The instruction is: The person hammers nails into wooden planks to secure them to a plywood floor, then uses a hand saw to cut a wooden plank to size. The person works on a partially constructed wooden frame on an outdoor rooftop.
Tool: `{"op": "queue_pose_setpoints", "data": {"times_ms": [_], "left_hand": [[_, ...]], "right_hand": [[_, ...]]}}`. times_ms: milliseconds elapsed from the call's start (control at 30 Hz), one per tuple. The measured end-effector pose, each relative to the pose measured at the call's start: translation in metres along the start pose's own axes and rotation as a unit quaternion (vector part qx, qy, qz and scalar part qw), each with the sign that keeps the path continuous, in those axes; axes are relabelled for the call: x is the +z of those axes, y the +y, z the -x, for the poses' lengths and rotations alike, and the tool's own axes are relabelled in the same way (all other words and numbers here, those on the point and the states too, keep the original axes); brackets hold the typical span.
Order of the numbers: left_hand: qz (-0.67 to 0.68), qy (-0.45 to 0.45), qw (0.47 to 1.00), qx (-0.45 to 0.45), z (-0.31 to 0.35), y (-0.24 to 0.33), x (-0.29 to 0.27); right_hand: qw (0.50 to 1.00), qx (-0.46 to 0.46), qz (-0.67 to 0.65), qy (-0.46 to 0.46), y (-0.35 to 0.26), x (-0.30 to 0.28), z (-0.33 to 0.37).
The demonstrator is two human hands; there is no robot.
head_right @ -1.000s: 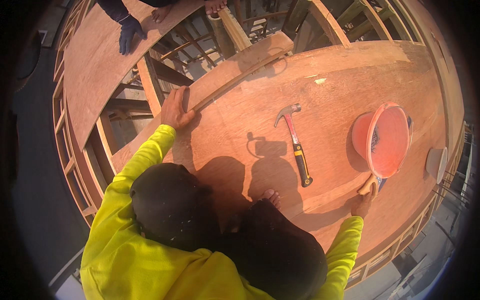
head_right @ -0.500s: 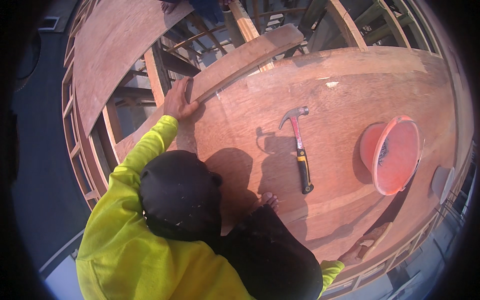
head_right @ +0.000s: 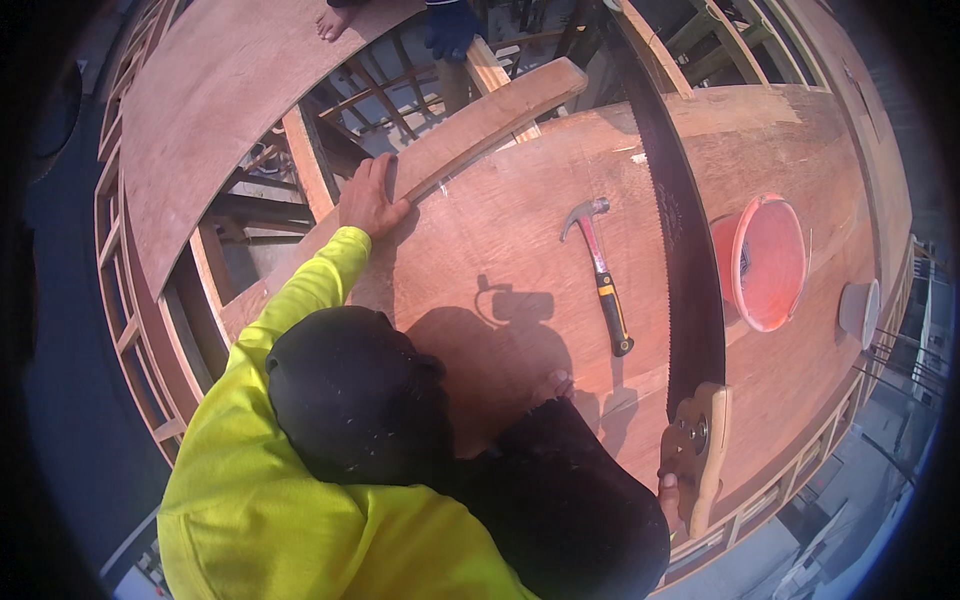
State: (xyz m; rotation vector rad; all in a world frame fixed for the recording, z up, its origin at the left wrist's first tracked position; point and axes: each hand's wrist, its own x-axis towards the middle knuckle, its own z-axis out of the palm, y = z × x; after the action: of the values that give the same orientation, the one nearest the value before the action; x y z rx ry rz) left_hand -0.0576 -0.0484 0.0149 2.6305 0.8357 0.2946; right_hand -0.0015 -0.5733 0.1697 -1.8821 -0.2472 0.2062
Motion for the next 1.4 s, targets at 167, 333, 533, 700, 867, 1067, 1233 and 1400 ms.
{"op": "queue_pose_setpoints", "data": {"times_ms": [167,333,533,700,867,1067,1233,1400], "left_hand": [[0.000,-0.012,1.000,-0.010,0.000,0.001,0.000],[0.012,-0.008,1.000,-0.014,0.005,-0.004,-0.007],[0.017,-0.016,1.000,-0.019,0.002,0.002,-0.006],[-0.001,-0.020,1.000,-0.012,0.002,0.000,-0.005],[0.010,-0.014,1.000,0.001,0.002,0.001,-0.003],[0.005,-0.011,1.000,-0.006,0.000,0.004,-0.008],[0.013,-0.004,1.000,-0.013,0.003,0.002,-0.004],[0.024,0.009,0.999,-0.019,0.001,0.002,0.000]], "right_hand": [[0.986,-0.061,-0.004,-0.155,-0.003,0.086,-0.045],[0.968,-0.049,-0.007,-0.247,-0.010,0.156,-0.064],[0.955,-0.126,0.019,-0.269,-0.012,0.178,-0.070],[0.952,-0.145,0.025,-0.268,-0.004,0.186,-0.075],[0.948,-0.148,0.032,-0.279,0.003,0.185,-0.076],[0.945,-0.164,0.016,-0.284,0.003,0.187,-0.076],[0.944,-0.139,0.031,-0.299,0.011,0.180,-0.072],[0.938,-0.158,0.042,-0.305,0.011,0.127,-0.055]]}}
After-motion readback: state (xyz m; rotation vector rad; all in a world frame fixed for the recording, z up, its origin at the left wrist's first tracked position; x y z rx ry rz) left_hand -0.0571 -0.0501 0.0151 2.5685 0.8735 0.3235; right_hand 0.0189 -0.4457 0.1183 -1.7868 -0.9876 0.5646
